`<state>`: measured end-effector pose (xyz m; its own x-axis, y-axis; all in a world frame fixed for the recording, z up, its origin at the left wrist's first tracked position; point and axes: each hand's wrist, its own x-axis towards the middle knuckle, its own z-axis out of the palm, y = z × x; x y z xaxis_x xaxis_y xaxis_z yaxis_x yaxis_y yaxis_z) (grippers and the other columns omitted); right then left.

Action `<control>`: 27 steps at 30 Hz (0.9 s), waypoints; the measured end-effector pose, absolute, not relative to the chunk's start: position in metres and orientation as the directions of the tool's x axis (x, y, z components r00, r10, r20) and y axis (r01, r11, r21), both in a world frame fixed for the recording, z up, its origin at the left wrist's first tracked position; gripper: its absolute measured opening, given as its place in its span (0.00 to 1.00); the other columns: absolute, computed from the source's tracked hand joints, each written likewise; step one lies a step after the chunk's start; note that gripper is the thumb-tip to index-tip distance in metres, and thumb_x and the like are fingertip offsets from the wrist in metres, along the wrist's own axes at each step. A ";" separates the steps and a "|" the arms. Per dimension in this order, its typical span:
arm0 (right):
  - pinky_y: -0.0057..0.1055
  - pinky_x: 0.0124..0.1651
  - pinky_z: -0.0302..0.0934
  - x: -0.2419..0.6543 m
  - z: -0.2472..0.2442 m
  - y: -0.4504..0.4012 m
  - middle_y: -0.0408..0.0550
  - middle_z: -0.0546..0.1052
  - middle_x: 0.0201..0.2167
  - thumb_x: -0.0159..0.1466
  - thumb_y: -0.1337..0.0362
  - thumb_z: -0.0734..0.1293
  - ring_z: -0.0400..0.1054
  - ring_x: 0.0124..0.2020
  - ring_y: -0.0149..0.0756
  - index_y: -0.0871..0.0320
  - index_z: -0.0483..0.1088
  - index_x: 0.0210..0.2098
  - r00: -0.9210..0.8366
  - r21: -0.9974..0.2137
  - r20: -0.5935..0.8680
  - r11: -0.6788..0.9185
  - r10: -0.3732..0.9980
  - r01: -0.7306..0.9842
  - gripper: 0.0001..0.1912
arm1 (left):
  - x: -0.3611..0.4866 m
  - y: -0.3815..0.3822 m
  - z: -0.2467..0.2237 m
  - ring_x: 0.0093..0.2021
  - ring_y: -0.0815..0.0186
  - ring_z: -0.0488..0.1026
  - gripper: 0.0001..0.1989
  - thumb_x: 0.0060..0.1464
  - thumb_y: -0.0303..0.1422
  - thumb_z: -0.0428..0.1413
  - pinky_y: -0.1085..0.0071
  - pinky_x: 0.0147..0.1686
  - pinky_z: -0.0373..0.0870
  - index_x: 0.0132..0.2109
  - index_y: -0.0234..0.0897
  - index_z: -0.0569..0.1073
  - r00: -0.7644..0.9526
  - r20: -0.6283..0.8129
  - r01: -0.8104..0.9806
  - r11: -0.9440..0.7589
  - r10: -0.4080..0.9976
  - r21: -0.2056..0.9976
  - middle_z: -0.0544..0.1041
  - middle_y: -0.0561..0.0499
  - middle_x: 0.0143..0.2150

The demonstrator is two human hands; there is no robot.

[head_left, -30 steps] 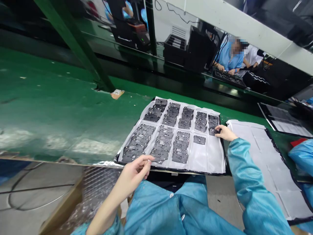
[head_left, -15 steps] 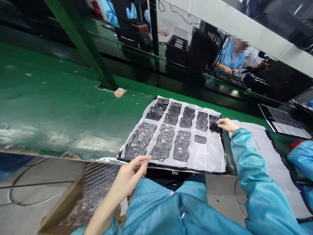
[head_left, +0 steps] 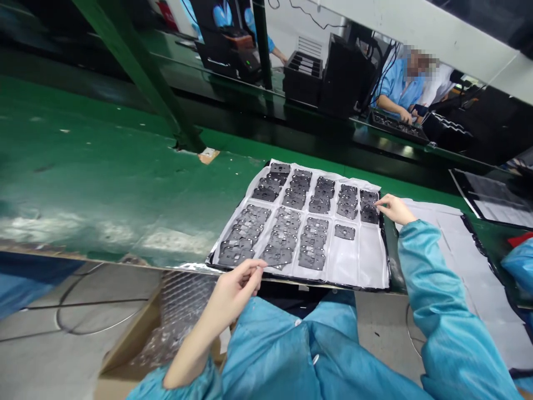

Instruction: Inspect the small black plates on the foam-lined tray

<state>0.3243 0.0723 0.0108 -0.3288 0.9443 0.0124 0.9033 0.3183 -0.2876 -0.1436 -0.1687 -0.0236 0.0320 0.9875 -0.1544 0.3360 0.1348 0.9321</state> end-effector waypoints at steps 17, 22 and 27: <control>0.37 0.45 0.66 0.341 -0.009 0.058 0.56 0.69 0.46 0.51 0.58 0.75 0.68 0.35 0.37 0.61 0.71 0.51 -0.297 -0.340 -0.062 0.259 0.953 0.904 0.30 | -0.145 -0.171 -0.031 0.25 0.69 0.67 0.16 0.62 0.43 0.48 0.74 0.28 0.64 0.47 0.35 0.70 0.027 -0.121 0.445 0.097 0.992 0.890 0.68 0.55 0.24; 0.34 0.36 0.66 0.365 0.017 0.052 0.55 0.74 0.45 0.52 0.67 0.71 0.66 0.26 0.31 0.63 0.71 0.48 -0.194 -0.412 0.001 0.178 0.981 0.894 0.24 | -0.138 -0.171 -0.025 0.24 0.69 0.67 0.15 0.62 0.42 0.49 0.75 0.28 0.64 0.46 0.35 0.70 0.046 -0.138 0.419 0.106 0.989 0.902 0.68 0.55 0.23; 0.28 0.30 0.64 0.337 0.038 0.028 0.46 0.78 0.36 0.60 0.61 0.68 0.67 0.25 0.28 0.57 0.76 0.41 -0.241 -0.535 0.084 0.248 0.967 0.808 0.11 | -0.117 -0.173 -0.012 0.22 0.71 0.65 0.14 0.63 0.40 0.49 0.76 0.25 0.62 0.43 0.34 0.71 0.125 -0.132 0.373 0.076 0.983 0.925 0.66 0.57 0.22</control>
